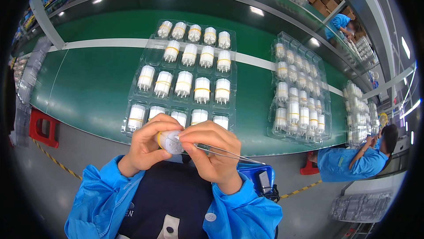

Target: The person uses tweezers to insert small white cylindrical components into a larger white plastic housing. They handle the items one at a time, picking them from a tray and placing them into the housing, then returning the housing to the tray. The task is performed repeatedly on a green assembly table.

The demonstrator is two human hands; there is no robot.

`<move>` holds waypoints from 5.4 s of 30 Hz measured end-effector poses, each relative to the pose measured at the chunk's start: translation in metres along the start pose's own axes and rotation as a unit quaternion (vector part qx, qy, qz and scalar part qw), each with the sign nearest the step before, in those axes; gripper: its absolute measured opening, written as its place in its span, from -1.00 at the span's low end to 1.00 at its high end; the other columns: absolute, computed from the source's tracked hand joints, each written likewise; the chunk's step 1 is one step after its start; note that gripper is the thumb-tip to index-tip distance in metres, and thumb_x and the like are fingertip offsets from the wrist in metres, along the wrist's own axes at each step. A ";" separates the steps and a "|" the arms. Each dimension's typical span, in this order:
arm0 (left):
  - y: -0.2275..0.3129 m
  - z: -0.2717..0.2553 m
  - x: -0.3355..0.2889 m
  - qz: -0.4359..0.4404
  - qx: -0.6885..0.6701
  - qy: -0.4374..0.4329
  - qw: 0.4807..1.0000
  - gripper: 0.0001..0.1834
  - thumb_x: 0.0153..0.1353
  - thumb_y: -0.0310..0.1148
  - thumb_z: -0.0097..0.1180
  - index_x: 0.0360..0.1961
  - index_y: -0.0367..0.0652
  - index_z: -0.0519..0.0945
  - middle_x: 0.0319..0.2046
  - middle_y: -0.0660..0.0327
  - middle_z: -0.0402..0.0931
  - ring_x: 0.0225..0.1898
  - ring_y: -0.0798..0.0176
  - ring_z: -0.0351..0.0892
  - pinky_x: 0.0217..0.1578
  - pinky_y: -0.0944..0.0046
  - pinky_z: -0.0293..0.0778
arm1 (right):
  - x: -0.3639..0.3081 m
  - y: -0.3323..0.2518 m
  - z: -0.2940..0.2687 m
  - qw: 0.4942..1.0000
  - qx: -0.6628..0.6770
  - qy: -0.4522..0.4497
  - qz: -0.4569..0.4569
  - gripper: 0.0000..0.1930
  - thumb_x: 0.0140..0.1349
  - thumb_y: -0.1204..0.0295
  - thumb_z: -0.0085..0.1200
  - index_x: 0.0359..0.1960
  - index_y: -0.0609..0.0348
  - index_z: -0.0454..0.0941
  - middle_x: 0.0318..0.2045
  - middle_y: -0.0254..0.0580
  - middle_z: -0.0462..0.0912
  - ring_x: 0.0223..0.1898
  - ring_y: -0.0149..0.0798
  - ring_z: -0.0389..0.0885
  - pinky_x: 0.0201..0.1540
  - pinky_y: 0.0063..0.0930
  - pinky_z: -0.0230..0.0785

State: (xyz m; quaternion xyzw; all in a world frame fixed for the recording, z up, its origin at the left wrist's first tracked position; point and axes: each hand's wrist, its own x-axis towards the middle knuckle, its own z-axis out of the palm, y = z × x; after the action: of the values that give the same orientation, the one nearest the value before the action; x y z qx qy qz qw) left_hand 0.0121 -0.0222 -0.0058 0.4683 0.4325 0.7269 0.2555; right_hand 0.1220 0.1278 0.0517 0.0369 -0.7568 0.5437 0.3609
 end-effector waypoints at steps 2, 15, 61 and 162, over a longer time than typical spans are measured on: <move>0.000 -0.001 0.000 0.000 -0.002 -0.002 1.000 -0.45 0.14 -0.46 0.28 0.17 -0.39 0.47 0.04 0.03 0.39 0.09 0.17 0.43 0.08 0.24 0.37 | -0.001 0.001 -0.001 1.000 0.004 -0.006 0.000 -0.89 0.03 0.65 0.25 -0.36 0.30 0.67 -0.38 -0.08 0.72 -0.36 -0.19 0.69 -0.33 -0.43 0.51; 0.000 0.000 0.001 -0.016 0.002 -0.004 1.000 -0.46 0.13 -0.50 0.29 0.16 -0.36 0.47 0.05 0.04 0.37 0.11 0.18 0.42 0.08 0.25 0.39 | 0.005 -0.001 -0.006 0.998 -0.040 -0.042 -0.005 -0.89 0.00 0.66 0.26 -0.40 0.25 0.66 -0.42 -0.13 0.69 -0.42 -0.21 0.66 -0.39 -0.47 0.48; -0.003 0.011 0.007 0.066 0.106 0.051 0.991 -0.43 0.05 -0.57 0.35 0.12 -0.26 0.44 0.05 0.00 0.37 0.07 0.12 0.42 0.08 0.20 0.36 | -0.019 0.017 0.008 0.990 0.107 0.092 0.021 -0.89 0.24 0.55 0.16 -0.24 0.33 0.64 -0.31 0.03 0.69 -0.29 -0.23 0.64 -0.23 -0.45 0.48; -0.014 0.013 0.007 0.104 0.038 0.011 0.994 -0.45 0.18 -0.56 0.19 0.10 -0.18 0.17 0.15 -0.34 0.30 0.22 -0.13 0.37 0.20 -0.04 0.35 | -0.018 0.009 -0.004 0.996 -0.020 0.047 -0.073 -0.80 0.05 0.58 0.28 -0.26 0.33 0.64 -0.28 0.03 0.70 -0.31 -0.09 0.70 -0.27 -0.38 0.53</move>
State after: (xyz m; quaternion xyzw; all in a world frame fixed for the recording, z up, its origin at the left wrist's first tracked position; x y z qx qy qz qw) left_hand 0.0207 -0.0045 -0.0120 0.5121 0.4114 0.7376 0.1563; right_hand 0.1332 0.1290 0.0348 0.0592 -0.7451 0.5022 0.4349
